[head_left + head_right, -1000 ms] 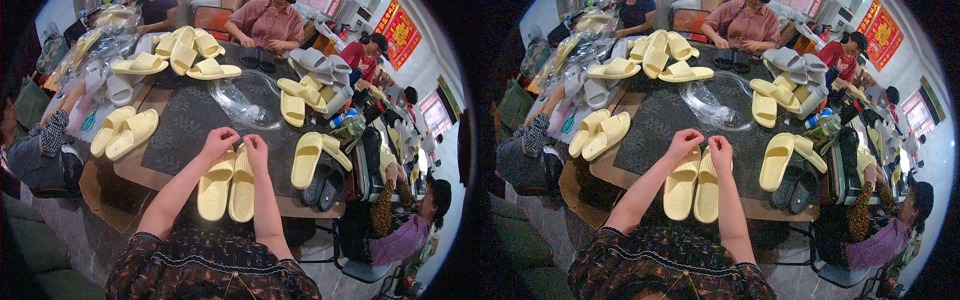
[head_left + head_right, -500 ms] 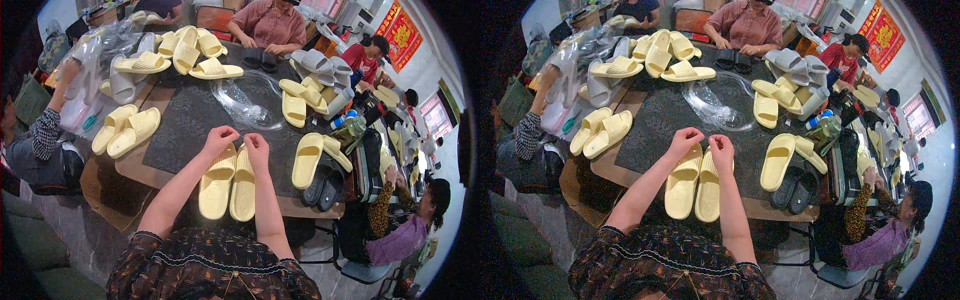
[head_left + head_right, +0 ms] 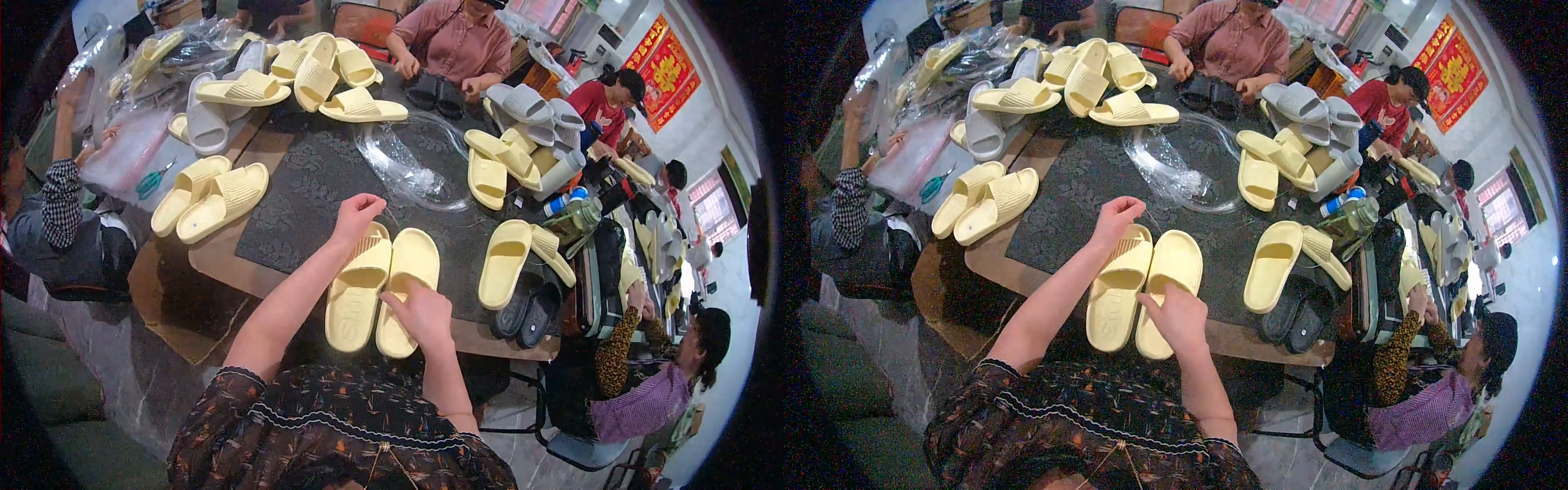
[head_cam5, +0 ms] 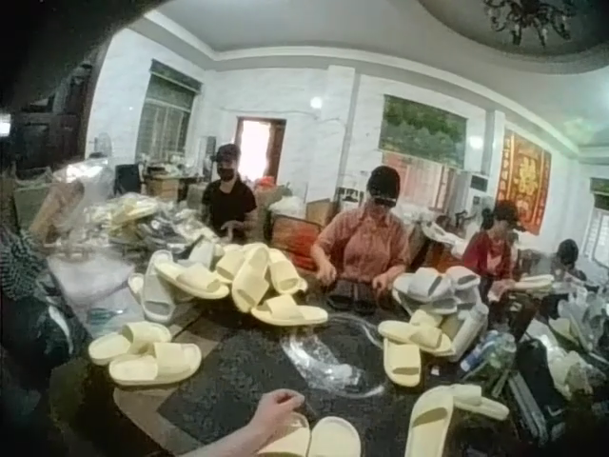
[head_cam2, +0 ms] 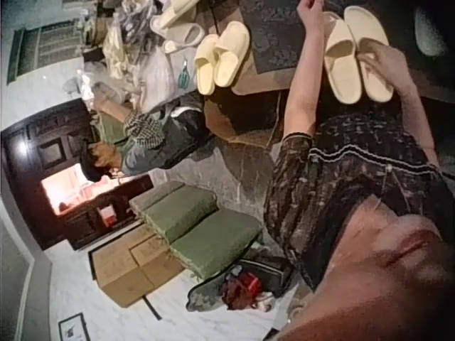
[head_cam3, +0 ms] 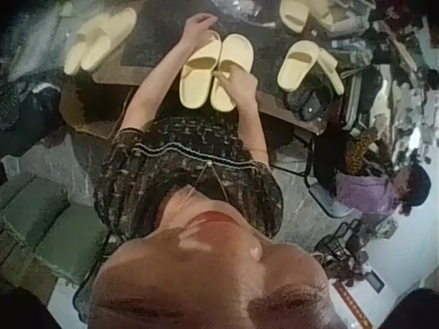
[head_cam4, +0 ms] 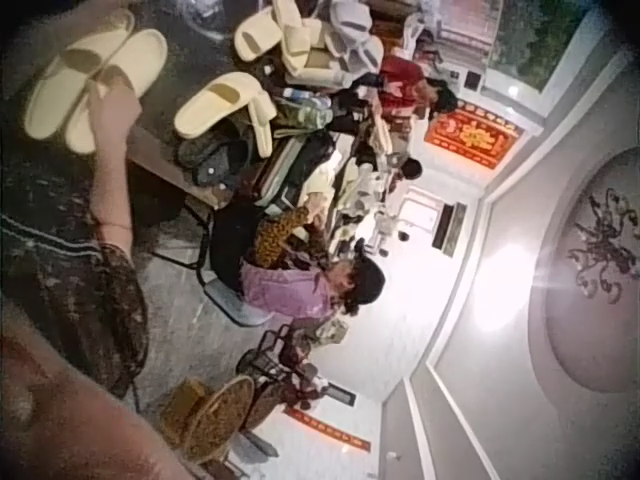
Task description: Inspecting and cleaning manufactured slippers by removing excess threads with hands.
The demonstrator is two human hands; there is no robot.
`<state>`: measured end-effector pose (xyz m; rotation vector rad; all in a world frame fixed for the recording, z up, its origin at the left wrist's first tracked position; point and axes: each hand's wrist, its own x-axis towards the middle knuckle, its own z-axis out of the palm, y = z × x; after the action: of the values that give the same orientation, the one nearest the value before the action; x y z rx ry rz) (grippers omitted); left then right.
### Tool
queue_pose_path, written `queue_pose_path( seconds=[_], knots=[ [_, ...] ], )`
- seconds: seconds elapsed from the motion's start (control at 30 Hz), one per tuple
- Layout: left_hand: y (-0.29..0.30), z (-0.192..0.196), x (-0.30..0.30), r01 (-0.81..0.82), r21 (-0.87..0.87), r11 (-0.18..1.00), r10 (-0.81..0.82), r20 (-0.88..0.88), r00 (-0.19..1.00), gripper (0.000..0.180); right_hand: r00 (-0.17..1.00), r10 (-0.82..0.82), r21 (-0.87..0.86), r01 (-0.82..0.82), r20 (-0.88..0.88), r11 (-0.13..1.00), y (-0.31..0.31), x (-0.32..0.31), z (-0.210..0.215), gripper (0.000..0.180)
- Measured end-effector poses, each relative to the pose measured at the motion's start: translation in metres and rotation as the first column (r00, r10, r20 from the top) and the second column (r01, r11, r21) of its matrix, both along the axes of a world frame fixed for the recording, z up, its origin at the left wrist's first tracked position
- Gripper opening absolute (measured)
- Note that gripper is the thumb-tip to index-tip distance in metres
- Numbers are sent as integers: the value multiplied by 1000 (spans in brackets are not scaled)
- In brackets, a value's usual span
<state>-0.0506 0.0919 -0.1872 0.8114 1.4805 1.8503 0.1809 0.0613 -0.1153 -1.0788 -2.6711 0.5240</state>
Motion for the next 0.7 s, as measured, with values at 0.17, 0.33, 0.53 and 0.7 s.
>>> queue_pose_path(
  seconds=[0.17,0.33,0.53,0.7],
  knots=[
    [1,2,-3,-2,54,999,-1,57,998,24,999,-17,42,18,-33,999,7,-28,-33,47],
    [-53,19,-50,-407,172,897,411,-664,625,48,976,-134,12,139,-172,990,18,-28,-63,40],
    [-173,-4,-187,-923,125,363,388,-921,28,74,979,-147,71,158,-141,985,18,-33,-66,43],
    [-245,-24,-268,-819,-143,556,327,-868,374,92,981,-146,14,149,-124,989,13,-41,-48,41]
  ],
)
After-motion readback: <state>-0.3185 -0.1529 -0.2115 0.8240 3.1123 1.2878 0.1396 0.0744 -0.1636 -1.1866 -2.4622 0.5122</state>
